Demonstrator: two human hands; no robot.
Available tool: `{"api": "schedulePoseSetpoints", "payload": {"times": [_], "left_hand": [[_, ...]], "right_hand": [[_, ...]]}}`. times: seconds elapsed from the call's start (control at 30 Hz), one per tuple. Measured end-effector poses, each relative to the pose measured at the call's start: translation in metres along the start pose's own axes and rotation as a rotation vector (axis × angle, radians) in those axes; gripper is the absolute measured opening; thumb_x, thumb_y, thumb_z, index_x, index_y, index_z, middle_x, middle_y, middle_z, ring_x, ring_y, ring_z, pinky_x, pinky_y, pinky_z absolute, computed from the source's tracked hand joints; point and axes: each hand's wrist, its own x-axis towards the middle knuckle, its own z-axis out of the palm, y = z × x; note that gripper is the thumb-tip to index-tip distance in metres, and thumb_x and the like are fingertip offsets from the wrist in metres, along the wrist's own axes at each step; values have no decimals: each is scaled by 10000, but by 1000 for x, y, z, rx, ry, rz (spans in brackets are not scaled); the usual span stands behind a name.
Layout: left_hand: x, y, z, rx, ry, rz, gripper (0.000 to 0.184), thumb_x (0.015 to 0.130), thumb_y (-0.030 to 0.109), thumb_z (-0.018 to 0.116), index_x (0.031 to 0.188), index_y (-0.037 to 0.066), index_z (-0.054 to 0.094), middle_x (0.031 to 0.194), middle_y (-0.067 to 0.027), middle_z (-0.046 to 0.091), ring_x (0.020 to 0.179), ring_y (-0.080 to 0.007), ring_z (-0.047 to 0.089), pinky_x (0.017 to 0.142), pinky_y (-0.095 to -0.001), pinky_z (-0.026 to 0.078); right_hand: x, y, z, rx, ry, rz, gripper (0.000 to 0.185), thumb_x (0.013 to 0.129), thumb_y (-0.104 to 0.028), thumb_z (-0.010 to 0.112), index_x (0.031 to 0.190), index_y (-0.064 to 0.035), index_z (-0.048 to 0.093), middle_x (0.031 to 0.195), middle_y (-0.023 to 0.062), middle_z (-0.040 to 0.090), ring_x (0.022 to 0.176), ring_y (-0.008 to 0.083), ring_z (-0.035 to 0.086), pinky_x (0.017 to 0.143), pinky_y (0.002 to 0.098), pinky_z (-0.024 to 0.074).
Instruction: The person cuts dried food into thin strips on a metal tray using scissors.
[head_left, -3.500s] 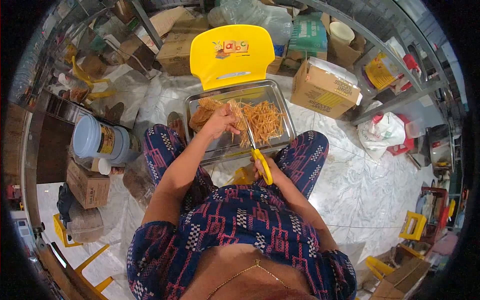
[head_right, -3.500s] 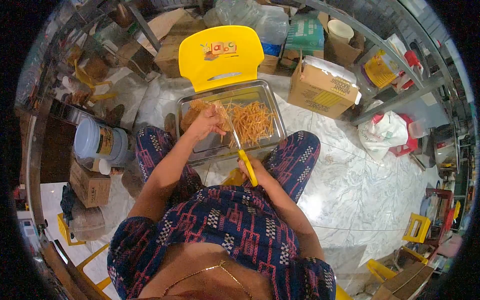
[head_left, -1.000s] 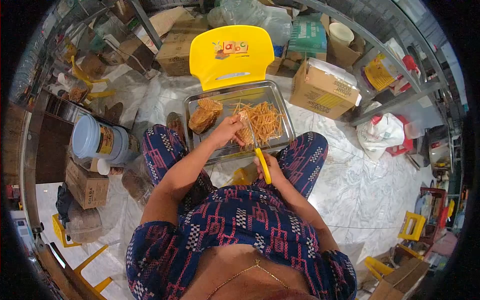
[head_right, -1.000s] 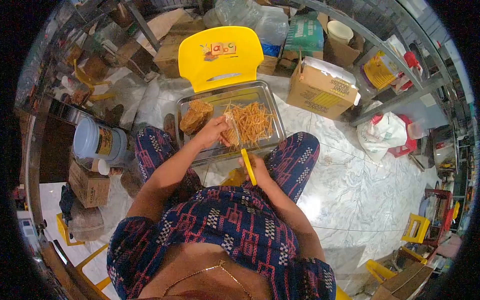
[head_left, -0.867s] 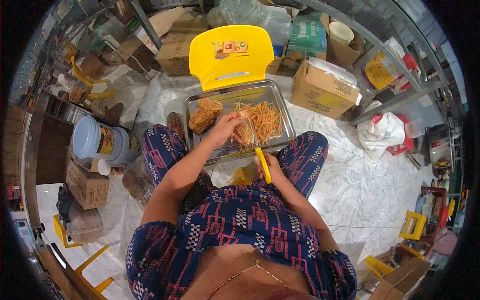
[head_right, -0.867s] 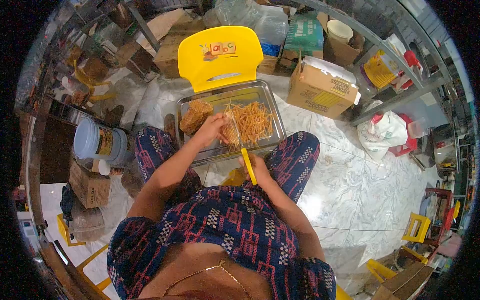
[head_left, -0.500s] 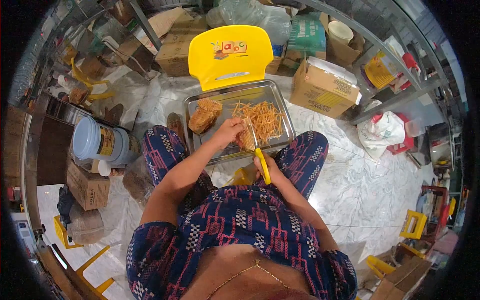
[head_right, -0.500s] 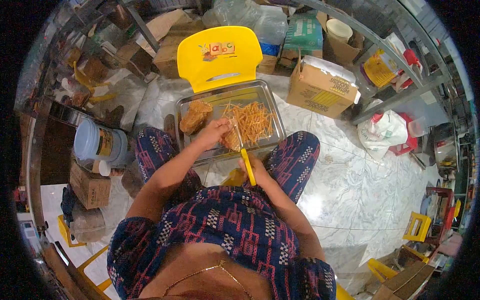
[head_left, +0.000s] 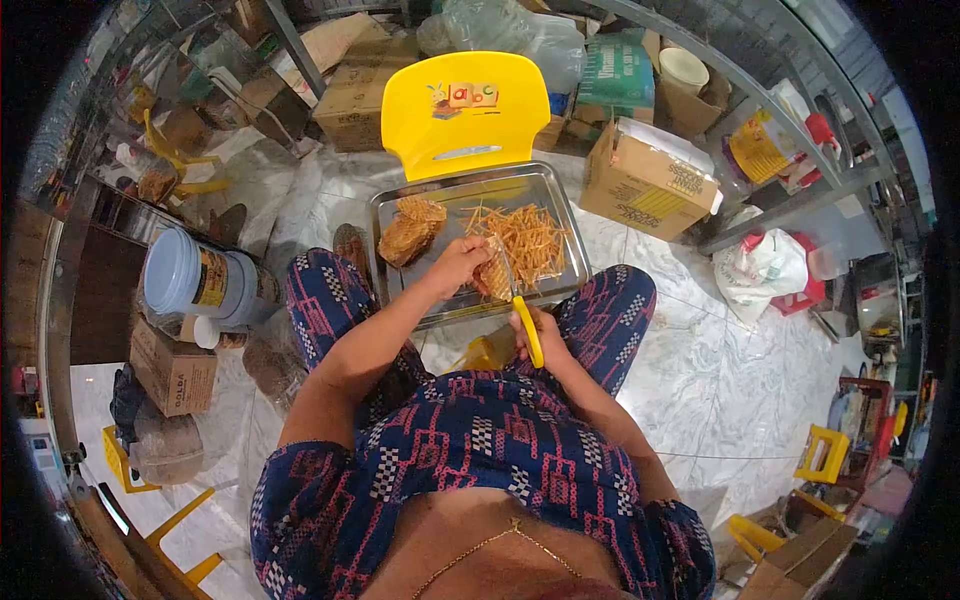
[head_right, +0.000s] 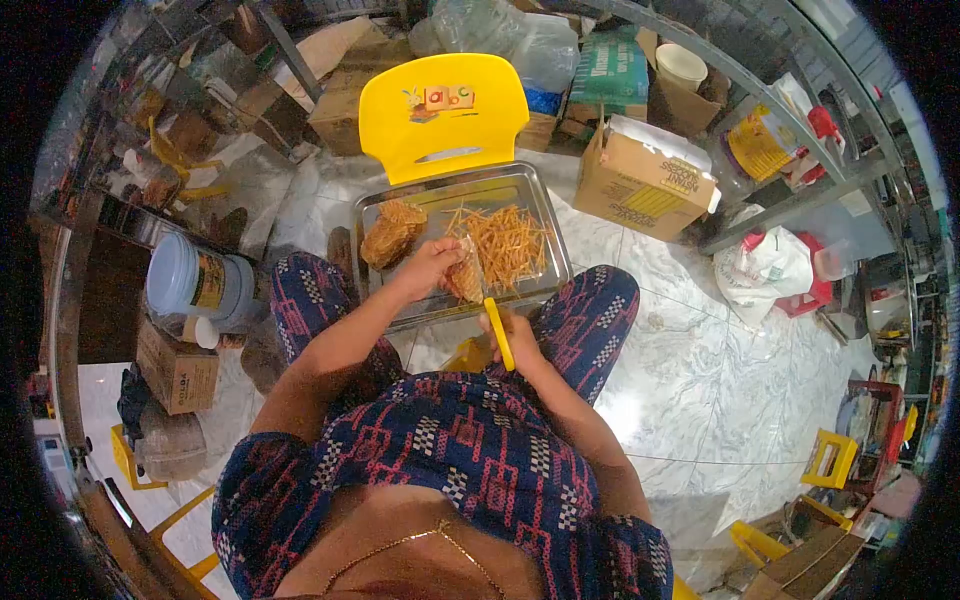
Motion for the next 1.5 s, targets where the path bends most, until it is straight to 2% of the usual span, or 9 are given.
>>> {"api": "schedulePoseSetpoints", "payload": {"times": [0.17,0.37,0.63,0.77,0.83,1.07,1.13,1.23,1.5], "left_hand": [[-7,1,10,-111,21,-27,151,830,162,496,914,36,492,755,-74,563,578,-186,587,440,-324,505],[-7,0,9,-116,-71,-103,144,815,155,518,902,44,491,756,-75,568,594,-193,598,443,-326,508],[-6,-7,9,-75,-191,-116,139,815,156,525,877,36,493,714,-75,576,581,-186,598,438,-322,510],[-10,-2,13,-36,-170,-128,137,815,155,522,869,33,488,716,-75,573,579,-183,596,445,-327,514],[-10,-1,13,-42,-165,-123,137,816,154,520,867,32,486,722,-77,574,578,-184,595,446,-328,514],[-8,25,-4,-123,-35,-50,100,822,151,501,848,58,473,708,-68,550,573,-199,596,456,-340,519],[-6,30,-12,-174,-9,-1,109,825,159,499,858,61,465,718,-56,532,586,-224,605,469,-347,526],[-10,36,-9,-215,60,53,112,826,162,503,851,61,461,756,-60,530,607,-234,612,475,-344,529],[2,17,-20,-179,3,86,138,857,157,458,944,58,417,834,-62,495,633,-248,618,479,-326,529]], "right_hand": [[-1,-4,3,-62,40,-10,178,786,-242,562,822,-78,502,560,-1,460,410,84,440,353,215,381],[0,0,3,63,-1,-84,183,787,-242,564,813,-74,497,592,-14,449,430,79,427,376,211,376],[4,7,5,4,56,-178,301,807,-355,551,893,-72,491,562,-25,434,429,69,429,382,203,370],[-4,-7,2,-32,59,-69,301,805,-352,554,904,-74,495,554,-24,440,432,68,434,379,201,369],[-5,-10,0,58,30,-24,308,804,-355,553,904,-70,494,564,-14,452,431,70,439,377,198,369],[-1,0,0,22,-50,-124,305,818,-358,525,885,-62,491,583,2,463,427,93,452,396,213,389],[7,11,-3,-75,-120,-144,452,833,-434,451,1002,-14,450,639,30,479,457,110,482,441,216,408],[10,15,-6,-60,-219,-159,506,827,-464,437,1041,-6,429,663,34,480,489,115,493,467,227,416],[4,9,-3,-115,-240,-187,539,813,-480,456,1062,-4,412,703,44,485,494,118,493,471,228,419]]}}
